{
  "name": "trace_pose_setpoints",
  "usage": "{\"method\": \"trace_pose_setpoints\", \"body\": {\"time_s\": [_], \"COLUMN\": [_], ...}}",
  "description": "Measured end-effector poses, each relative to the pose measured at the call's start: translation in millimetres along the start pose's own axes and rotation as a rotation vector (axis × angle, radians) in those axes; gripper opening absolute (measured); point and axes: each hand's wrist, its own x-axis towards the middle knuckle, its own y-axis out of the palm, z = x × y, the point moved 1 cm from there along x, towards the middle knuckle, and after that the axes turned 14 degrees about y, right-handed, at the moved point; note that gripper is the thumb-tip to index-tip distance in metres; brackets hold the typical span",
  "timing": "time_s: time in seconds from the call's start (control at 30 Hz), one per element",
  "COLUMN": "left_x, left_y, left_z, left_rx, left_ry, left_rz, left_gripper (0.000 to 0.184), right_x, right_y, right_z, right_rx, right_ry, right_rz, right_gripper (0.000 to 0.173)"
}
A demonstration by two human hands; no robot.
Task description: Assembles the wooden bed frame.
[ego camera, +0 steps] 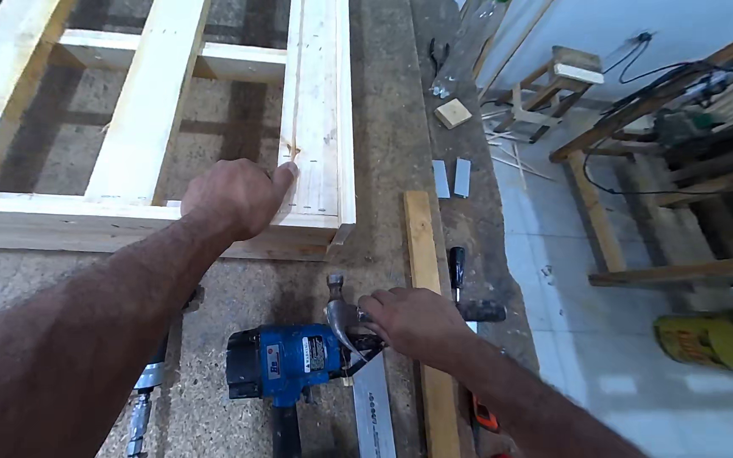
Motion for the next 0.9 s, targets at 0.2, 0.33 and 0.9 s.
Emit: {"method": "trace_pose_setpoints", "body": {"time_s": [0.2, 0.33, 0.9], "left_x": [0, -1, -3], "left_y": [0, -2, -4], "left_z": [0, -1, -4], "left_rx": [-0.002, -0.005, -0.023], "left_ry": [0.001, -0.005, -0.010], "left_rz": [0.012, 0.011, 0.011], "left_gripper": [0.091, 0.090, 0.088], "right_x": [41, 29, -17], "right_y": [-11, -9, 0], "right_z": [-18, -8, 4], "right_rx": [-0.073, -0.035, 1.905], "right_ry": [-0.069, -0.125, 0.630], "right_rz": [0.020, 0.099, -0.307], "right_gripper": [0.022, 0.028, 0.038]}}
